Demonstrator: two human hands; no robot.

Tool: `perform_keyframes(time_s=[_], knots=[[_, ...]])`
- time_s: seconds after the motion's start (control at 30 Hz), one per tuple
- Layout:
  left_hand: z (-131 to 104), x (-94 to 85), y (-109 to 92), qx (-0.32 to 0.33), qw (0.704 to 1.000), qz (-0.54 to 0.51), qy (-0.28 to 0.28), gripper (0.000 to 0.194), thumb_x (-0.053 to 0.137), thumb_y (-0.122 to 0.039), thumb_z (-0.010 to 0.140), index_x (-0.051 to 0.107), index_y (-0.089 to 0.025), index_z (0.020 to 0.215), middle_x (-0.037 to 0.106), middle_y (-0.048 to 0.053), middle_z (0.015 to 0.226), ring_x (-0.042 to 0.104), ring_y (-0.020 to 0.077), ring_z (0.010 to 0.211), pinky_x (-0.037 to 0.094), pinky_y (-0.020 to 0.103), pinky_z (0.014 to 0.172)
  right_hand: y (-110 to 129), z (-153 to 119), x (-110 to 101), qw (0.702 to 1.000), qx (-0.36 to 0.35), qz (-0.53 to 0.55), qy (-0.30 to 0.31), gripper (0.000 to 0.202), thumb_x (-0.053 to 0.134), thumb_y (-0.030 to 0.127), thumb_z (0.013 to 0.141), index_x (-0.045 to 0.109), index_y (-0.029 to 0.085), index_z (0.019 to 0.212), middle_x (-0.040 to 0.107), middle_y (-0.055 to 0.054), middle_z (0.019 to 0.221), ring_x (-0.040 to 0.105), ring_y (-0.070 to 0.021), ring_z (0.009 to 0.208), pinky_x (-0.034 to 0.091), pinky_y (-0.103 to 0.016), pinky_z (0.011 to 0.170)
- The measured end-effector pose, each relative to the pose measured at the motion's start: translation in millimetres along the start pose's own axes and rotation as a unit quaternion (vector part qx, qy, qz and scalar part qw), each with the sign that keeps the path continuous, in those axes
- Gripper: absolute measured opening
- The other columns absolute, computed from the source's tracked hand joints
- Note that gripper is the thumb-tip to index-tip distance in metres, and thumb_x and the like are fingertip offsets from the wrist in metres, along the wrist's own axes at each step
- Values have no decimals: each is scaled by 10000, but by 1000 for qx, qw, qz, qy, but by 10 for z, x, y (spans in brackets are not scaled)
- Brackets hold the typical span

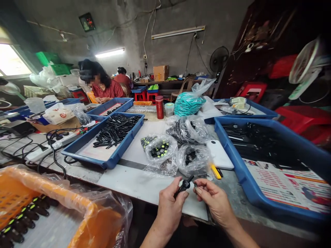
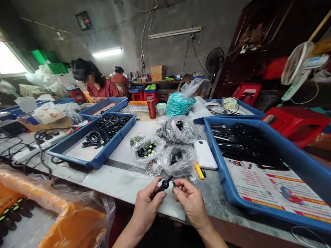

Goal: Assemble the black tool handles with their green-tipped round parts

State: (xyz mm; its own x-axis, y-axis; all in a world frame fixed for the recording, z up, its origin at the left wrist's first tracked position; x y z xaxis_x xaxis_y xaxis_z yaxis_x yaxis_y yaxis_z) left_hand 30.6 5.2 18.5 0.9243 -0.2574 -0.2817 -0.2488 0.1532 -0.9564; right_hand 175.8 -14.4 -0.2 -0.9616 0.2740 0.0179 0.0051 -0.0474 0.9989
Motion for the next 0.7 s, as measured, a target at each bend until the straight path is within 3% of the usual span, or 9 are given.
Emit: perform_keyframes(time_s=[0.2,0.3,0.4,0.57,0.7], knots=[[-21,80,57,-97,986,-133,-2,379,550,-297,698,625,-123,1027,560,-6,571,462,97,487,394,219,506,-61,-69,58,996,21,89,9,317,677,418,640,595,147,782,537,1,572,476,-133,466,395,-233,456],[-17,102,53,-123,973,-197,12,410,583,-341,672,632,-109,1007,548,3,604,422,71,451,335,194,431,-80,-95,70,993,21,113,24,289,667,395,675,593,150,808,559,-7,615,474,-127,482,388,-229,472],[-22,121,34,-126,962,-238,34,413,594,-387,672,639,-120,984,551,17,668,408,59,446,297,179,391,-78,-117,74,992,12,121,28,268,659,382,695,600,152,819,567,-10,635,480,-130,499,394,-230,489],[-45,139,-4,-102,965,-236,47,399,578,-400,703,635,-134,996,495,-9,600,372,49,416,299,174,371,-58,-130,79,992,-4,125,6,260,665,372,693,618,151,823,568,-10,620,485,-132,505,405,-230,494],[-59,148,-26,-57,973,-222,35,308,565,-338,730,646,-179,982,498,15,766,402,36,431,347,182,391,-21,-137,92,993,-7,119,-24,287,690,377,649,625,142,800,532,11,529,492,-138,486,410,-227,476]])
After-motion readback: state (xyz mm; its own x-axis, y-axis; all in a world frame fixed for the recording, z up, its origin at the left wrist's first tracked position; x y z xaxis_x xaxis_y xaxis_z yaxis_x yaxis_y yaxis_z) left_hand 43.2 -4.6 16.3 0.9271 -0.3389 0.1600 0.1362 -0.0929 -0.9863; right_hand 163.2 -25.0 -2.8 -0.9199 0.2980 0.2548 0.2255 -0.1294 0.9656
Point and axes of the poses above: each hand's wrist, its own z-axis towards the middle knuckle, its own x-axis out of the palm, y = z × x, the point moved 3 cm from there along z, towards the middle knuckle
